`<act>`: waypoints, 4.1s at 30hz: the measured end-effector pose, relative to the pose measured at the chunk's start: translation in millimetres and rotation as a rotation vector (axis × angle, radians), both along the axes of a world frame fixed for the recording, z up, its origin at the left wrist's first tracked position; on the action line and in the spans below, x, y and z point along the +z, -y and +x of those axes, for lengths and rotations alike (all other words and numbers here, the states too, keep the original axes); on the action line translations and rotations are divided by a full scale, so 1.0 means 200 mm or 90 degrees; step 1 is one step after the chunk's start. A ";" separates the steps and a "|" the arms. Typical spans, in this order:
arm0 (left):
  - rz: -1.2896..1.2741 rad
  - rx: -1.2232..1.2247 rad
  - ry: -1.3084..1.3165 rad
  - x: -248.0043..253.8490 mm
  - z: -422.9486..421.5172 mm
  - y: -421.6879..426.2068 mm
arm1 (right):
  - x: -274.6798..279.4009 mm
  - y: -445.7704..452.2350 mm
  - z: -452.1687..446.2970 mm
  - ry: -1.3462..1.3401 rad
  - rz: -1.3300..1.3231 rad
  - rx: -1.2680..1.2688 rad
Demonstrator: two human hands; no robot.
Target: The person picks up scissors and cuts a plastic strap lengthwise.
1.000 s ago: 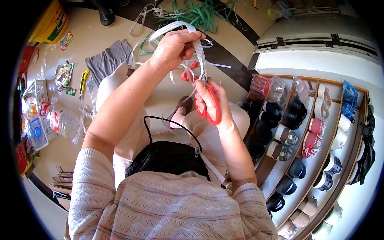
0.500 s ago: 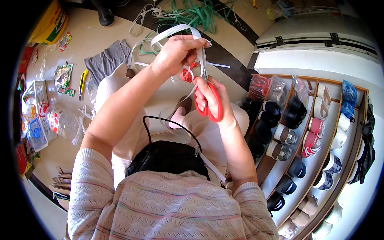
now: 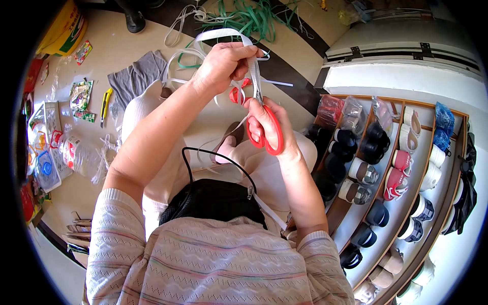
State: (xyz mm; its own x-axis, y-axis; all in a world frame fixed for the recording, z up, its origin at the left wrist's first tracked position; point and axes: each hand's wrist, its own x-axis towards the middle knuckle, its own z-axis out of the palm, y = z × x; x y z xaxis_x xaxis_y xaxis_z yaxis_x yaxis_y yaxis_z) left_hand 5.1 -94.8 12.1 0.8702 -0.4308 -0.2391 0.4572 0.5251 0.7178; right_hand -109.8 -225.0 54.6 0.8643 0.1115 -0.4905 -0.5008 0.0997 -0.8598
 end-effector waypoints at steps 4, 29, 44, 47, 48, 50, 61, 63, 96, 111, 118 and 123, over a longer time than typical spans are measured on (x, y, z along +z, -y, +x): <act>-0.012 -0.008 -0.006 0.01 -0.01 -0.01 | -0.01 0.00 -0.02 -0.017 -0.012 0.003; -0.011 -0.045 0.017 0.01 -0.03 0.00 | -0.03 0.02 -0.02 0.012 0.047 -0.014; -0.043 -0.018 -0.059 0.00 0.03 -0.02 | 0.00 0.04 -0.02 0.002 0.072 0.019; -0.022 -0.051 -0.006 0.00 0.03 -0.03 | 0.00 0.04 -0.01 0.018 0.051 0.035; -0.017 -0.056 0.002 0.01 0.03 -0.03 | 0.01 0.04 -0.01 0.019 0.043 0.041; -0.013 -0.060 0.015 0.01 0.03 -0.02 | 0.01 0.04 -0.01 0.020 0.038 0.046; -0.018 -0.068 0.078 0.01 0.03 -0.01 | 0.00 0.04 -0.02 0.017 0.093 0.020; -0.018 -0.068 0.082 0.01 0.02 -0.01 | 0.01 0.04 -0.03 0.008 0.082 0.018; 0.028 -0.128 0.078 0.03 0.03 -0.04 | 0.01 0.04 -0.07 -0.004 -0.135 0.005; 0.101 -0.023 0.013 0.01 0.05 -0.04 | -0.04 0.00 -0.08 -0.019 -0.114 -0.020; 0.180 0.020 0.053 -0.01 0.05 -0.03 | -0.03 0.01 -0.08 -0.019 -0.082 0.005; 0.141 -0.033 0.093 0.00 0.04 -0.02 | -0.01 0.01 -0.04 -0.018 -0.043 0.020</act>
State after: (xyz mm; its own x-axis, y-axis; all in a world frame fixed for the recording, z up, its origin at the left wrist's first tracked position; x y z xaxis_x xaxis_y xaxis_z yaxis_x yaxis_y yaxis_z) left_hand 12.4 -90.1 11.2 0.8804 -0.4271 -0.2063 0.3628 0.3262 0.8729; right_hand -118.1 -227.2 52.9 0.8466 0.1041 -0.5219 -0.5269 0.0258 -0.8495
